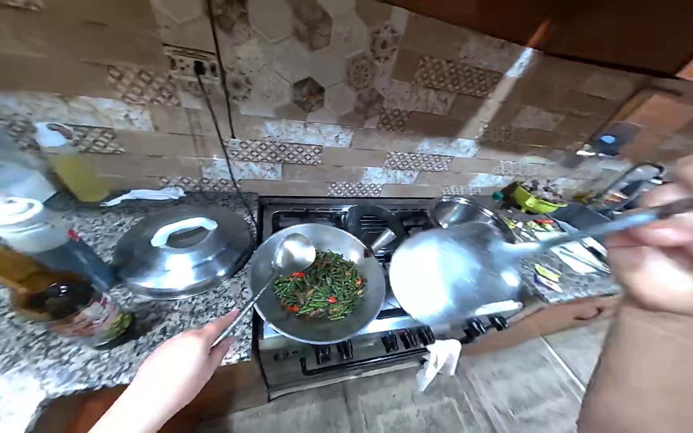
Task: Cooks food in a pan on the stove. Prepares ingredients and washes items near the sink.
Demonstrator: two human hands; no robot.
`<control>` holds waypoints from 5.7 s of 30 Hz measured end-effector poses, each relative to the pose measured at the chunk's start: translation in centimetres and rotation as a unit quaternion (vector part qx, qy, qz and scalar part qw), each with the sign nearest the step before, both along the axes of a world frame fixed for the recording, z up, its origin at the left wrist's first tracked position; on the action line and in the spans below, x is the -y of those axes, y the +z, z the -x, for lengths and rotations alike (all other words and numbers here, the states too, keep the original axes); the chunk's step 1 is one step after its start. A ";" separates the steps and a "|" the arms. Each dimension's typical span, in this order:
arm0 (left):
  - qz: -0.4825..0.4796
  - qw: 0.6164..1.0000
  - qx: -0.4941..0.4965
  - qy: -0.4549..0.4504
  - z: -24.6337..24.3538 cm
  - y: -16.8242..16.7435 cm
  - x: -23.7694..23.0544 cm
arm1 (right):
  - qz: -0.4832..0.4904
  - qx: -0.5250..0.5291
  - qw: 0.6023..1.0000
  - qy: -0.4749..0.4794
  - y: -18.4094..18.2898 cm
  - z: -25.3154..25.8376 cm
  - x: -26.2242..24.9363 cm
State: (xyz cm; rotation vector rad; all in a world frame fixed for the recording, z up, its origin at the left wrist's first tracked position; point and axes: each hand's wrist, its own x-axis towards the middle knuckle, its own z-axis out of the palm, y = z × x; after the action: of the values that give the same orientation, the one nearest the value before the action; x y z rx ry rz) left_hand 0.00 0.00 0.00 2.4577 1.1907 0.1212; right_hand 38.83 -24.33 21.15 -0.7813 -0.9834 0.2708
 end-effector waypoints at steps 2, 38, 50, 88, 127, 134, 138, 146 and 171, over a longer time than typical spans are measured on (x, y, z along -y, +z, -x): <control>-0.038 0.996 -0.066 -0.037 -1.2 1.0 -0.1 | 0.060 0.029 0.993 -0.095 -2.8 0.6 -2.6; -0.110 0.914 -0.386 -0.065 -7.7 9.5 -1.6 | 0.423 0.284 0.833 -0.217 -23.0 3.2 -12.0; 0.149 0.970 -0.172 -0.083 -9.9 2.2 -7.2 | 0.292 -0.073 0.946 -0.119 -27.0 5.9 -16.4; 0.180 0.955 -0.209 -0.106 -9.0 9.1 -4.0 | 0.380 -0.026 0.918 -0.109 -21.7 7.1 -15.4; -0.273 0.877 -0.359 -0.166 -8.0 9.5 -4.2 | 0.456 0.165 0.856 -0.179 -21.0 2.3 -13.6; -0.281 0.860 -0.342 -0.253 -7.6 6.6 -3.7 | 0.439 0.203 0.865 -0.135 -24.4 3.2 -13.0; -0.297 0.846 -0.320 -0.308 -6.0 6.4 -4.1 | 0.389 0.166 0.902 -0.087 -26.0 2.6 -12.0; -0.362 0.845 -0.315 -0.237 -4.4 8.2 -5.7 | 0.385 0.115 0.908 -0.117 -25.3 2.6 -10.4; -0.295 0.952 -0.068 -0.036 5.7 -3.4 -2.6 | 0.441 0.121 0.876 -0.155 -27.6 2.6 -5.0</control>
State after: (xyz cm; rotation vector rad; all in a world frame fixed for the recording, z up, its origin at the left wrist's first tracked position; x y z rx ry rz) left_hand -5.75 2.57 -3.38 3.0662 1.2546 0.3345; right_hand 36.20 -19.31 -6.41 -1.8298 -0.9317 0.3489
